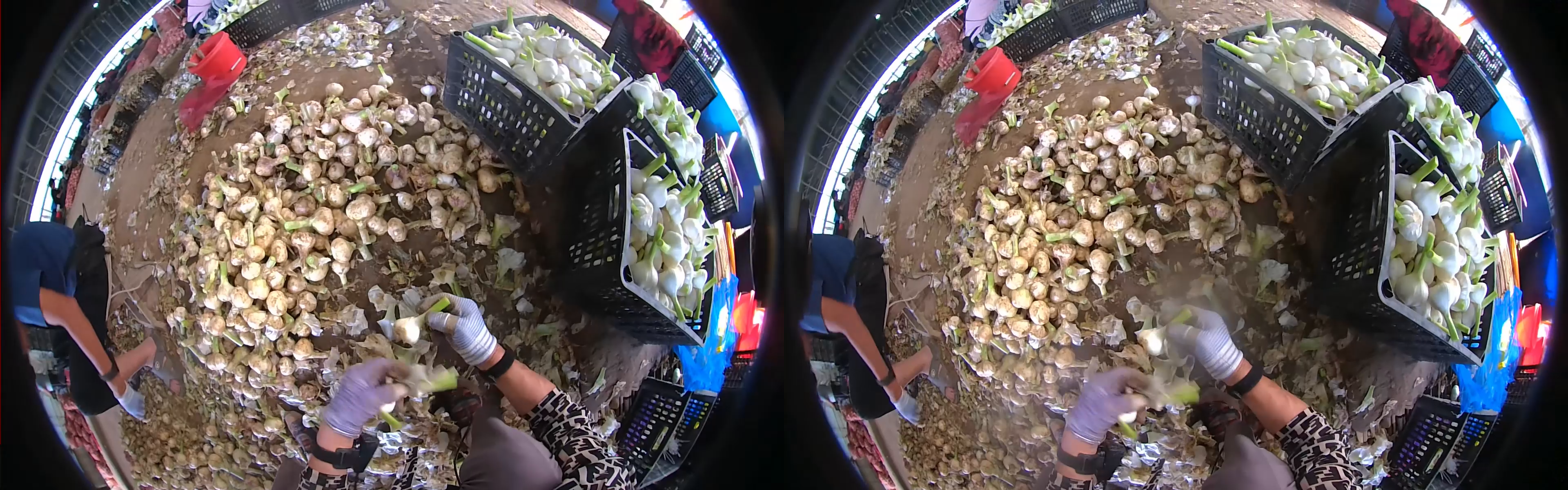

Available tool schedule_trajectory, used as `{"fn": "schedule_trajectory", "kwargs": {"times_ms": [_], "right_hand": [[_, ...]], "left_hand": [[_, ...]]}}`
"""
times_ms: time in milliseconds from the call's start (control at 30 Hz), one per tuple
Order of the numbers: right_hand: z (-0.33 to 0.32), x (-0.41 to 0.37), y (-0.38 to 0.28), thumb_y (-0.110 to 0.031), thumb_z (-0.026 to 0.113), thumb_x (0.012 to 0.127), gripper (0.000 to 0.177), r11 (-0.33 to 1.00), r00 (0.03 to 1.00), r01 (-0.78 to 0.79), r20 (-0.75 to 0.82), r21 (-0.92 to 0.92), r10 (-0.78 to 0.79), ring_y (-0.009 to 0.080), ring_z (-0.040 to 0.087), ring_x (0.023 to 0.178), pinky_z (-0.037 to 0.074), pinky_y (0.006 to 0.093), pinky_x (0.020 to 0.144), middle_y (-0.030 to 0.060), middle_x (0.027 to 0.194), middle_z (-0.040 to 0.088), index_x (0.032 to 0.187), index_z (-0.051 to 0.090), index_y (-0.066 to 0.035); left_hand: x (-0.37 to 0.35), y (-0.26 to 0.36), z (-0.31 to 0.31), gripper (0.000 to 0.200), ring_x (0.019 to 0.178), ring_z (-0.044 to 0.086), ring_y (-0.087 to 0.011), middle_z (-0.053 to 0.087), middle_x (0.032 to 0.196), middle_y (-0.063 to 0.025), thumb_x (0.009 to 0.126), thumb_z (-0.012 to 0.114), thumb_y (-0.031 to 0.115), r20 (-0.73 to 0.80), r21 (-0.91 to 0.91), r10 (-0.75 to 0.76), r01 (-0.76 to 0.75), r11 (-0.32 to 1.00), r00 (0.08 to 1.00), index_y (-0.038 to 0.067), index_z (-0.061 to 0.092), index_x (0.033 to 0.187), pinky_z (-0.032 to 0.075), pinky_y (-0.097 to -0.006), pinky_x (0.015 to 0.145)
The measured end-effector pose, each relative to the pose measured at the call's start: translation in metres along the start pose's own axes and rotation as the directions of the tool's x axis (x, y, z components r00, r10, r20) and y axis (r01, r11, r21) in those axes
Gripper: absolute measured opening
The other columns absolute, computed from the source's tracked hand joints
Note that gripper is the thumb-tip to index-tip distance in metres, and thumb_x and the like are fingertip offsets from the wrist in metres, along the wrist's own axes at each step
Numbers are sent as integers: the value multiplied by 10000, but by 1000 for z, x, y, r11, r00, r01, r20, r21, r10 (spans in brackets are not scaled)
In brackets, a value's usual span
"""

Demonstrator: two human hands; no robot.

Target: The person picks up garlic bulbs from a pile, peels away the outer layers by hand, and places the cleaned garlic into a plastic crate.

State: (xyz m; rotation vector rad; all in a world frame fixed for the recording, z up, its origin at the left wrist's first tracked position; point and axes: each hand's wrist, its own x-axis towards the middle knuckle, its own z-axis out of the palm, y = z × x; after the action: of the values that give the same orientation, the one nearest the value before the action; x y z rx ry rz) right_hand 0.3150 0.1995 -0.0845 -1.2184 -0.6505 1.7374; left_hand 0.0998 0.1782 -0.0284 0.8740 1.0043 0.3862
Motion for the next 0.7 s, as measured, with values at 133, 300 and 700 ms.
{"fn": "schedule_trajectory", "kwargs": {"times_ms": [133,300,700], "right_hand": [[4,-7,-6,-24,633,780,181,986,983,147,127,-84,-135,107,562,772,481,268,707,19,869,602,956,591,-21],[9,-7,-5,-51,677,762,200,566,753,658,421,-496,-506,251,608,817,484,318,727,107,928,620,949,608,-60],[3,-5,-9,-5,683,726,239,517,735,674,413,-528,-537,264,610,795,486,316,707,100,917,621,947,616,-69]], "left_hand": [[16,-21,0,439,807,625,-147,639,937,-115,745,700,102,-244,447,260,-129,885,934,-7,531,1135,533,-251,657],[22,26,18,391,774,603,-117,641,889,-95,775,669,54,-423,38,59,-47,998,904,-11,513,1128,496,-231,670],[30,-2,5,181,572,537,-57,613,750,-22,798,600,78,-486,-7,70,-85,996,871,1,628,960,434,-198,483]]}}
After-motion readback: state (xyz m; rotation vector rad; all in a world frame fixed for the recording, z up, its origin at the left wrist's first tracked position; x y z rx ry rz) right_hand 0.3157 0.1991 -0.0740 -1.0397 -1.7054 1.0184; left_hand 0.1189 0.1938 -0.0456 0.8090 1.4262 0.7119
